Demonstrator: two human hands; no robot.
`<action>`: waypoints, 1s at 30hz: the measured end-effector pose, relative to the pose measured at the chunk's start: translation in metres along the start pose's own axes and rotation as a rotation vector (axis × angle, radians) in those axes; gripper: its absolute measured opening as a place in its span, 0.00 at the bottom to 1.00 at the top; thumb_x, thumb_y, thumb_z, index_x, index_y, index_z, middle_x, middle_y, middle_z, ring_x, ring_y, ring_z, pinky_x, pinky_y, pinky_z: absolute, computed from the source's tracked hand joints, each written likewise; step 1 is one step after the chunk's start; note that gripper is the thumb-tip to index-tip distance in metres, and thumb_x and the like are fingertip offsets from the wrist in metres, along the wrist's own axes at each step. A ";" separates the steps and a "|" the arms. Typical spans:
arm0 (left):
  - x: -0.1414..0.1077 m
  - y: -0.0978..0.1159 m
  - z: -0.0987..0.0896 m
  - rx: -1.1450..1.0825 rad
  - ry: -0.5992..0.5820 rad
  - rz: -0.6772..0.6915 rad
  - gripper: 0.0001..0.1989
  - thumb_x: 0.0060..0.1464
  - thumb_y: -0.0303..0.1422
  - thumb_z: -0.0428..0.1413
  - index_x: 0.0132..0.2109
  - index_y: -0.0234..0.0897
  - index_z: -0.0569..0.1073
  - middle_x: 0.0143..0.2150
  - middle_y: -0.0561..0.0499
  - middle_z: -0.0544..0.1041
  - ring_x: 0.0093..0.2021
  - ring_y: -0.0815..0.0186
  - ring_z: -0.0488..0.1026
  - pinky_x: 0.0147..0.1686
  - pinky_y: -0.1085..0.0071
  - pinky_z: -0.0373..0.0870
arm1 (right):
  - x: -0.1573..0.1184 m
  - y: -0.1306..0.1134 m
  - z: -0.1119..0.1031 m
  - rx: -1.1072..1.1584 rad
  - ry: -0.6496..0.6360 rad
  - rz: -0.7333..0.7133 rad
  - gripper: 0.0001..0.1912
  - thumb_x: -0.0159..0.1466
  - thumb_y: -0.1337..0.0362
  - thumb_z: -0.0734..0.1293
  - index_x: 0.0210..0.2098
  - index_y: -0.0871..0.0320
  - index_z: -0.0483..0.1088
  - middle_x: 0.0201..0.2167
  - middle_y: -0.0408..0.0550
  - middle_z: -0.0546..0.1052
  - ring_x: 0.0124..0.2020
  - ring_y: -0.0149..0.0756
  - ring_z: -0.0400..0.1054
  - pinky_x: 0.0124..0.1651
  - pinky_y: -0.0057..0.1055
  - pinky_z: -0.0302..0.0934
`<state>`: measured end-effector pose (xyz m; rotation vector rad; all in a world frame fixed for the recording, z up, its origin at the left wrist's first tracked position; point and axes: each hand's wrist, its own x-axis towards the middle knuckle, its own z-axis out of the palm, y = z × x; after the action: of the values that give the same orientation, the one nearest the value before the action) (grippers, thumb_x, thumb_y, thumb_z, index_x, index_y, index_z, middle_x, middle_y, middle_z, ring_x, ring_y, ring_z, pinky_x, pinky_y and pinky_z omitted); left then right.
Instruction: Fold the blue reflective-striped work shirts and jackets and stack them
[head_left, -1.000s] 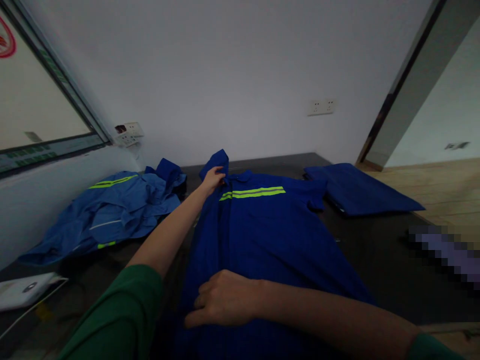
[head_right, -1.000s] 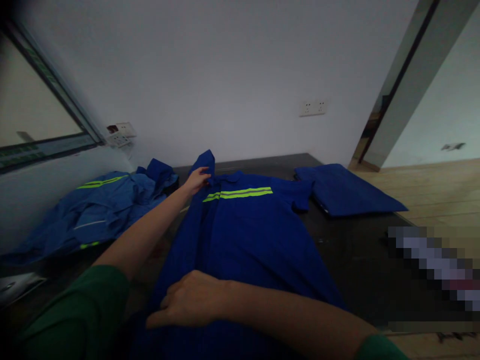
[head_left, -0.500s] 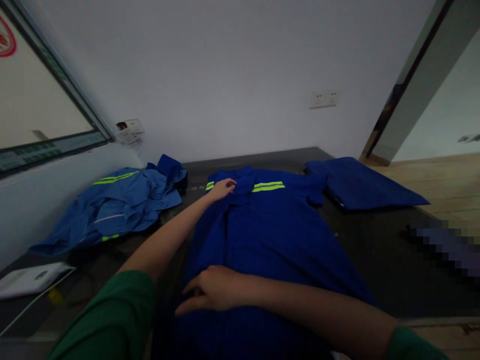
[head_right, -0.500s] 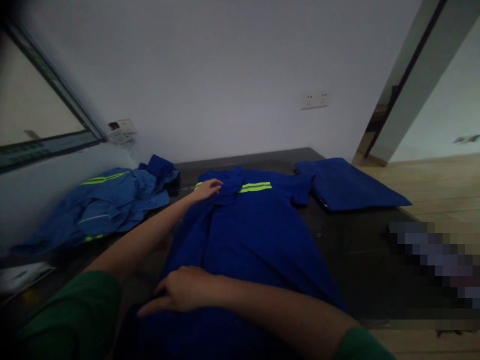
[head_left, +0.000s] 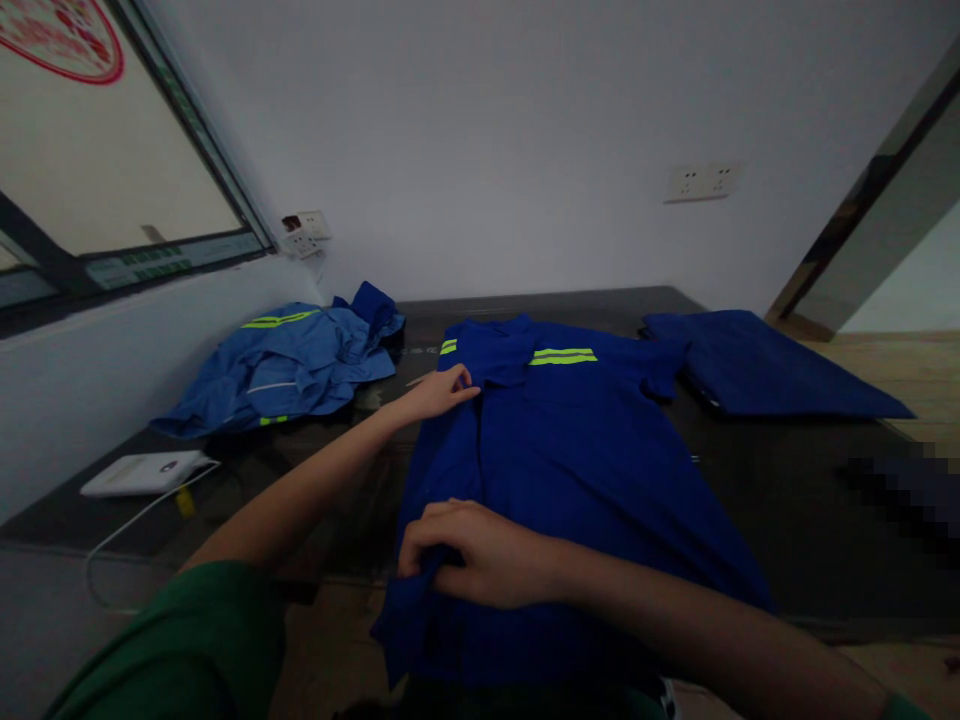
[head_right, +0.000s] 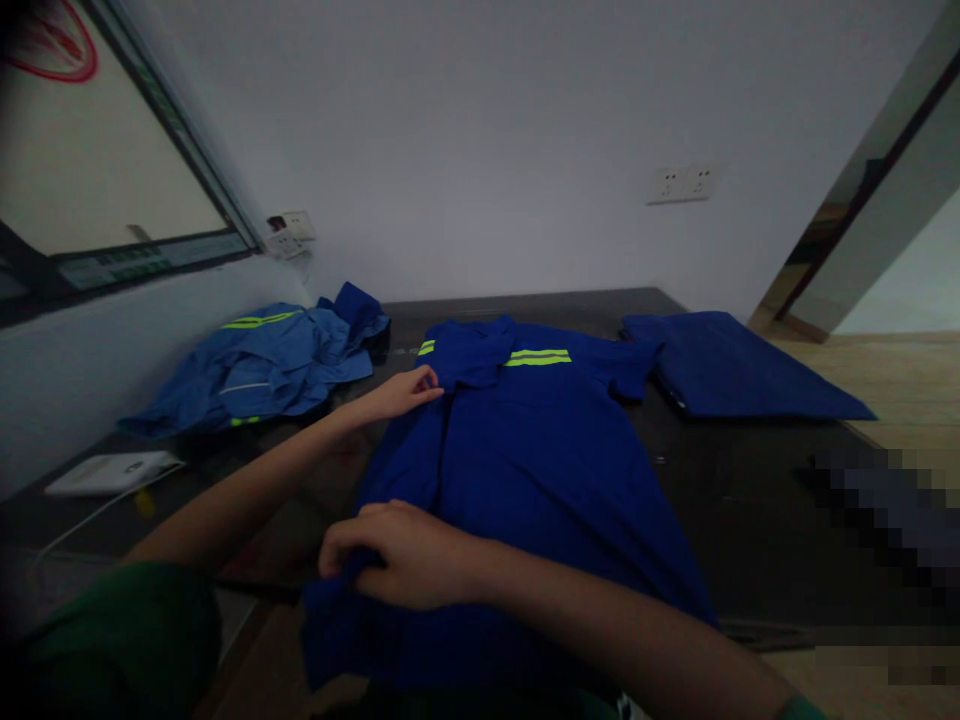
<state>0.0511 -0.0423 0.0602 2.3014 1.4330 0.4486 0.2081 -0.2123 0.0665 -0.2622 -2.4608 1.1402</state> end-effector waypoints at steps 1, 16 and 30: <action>-0.026 0.010 -0.005 -0.119 0.027 0.010 0.17 0.55 0.47 0.53 0.39 0.37 0.70 0.30 0.50 0.73 0.30 0.65 0.69 0.33 0.72 0.65 | -0.006 -0.004 -0.002 -0.024 0.016 0.008 0.12 0.57 0.80 0.62 0.35 0.59 0.67 0.37 0.43 0.75 0.41 0.31 0.66 0.49 0.28 0.57; -0.285 0.057 0.109 -0.645 0.665 -0.499 0.23 0.42 0.40 0.64 0.47 0.40 0.75 0.48 0.45 0.78 0.52 0.52 0.73 0.52 0.60 0.70 | 0.035 -0.018 -0.012 -0.305 0.093 0.044 0.14 0.61 0.79 0.61 0.42 0.60 0.72 0.38 0.46 0.77 0.43 0.33 0.70 0.47 0.29 0.59; -0.305 0.048 0.187 -0.631 1.046 -0.433 0.18 0.47 0.36 0.62 0.44 0.41 0.64 0.45 0.47 0.68 0.46 0.60 0.71 0.44 0.67 0.71 | 0.025 -0.027 -0.004 -0.658 -0.191 -0.205 0.08 0.62 0.75 0.61 0.35 0.58 0.69 0.42 0.45 0.75 0.45 0.36 0.61 0.42 0.34 0.51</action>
<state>0.0453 -0.3667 -0.0991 1.1756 1.7561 1.8041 0.1876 -0.2188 0.0971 -0.0819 -2.8849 0.2535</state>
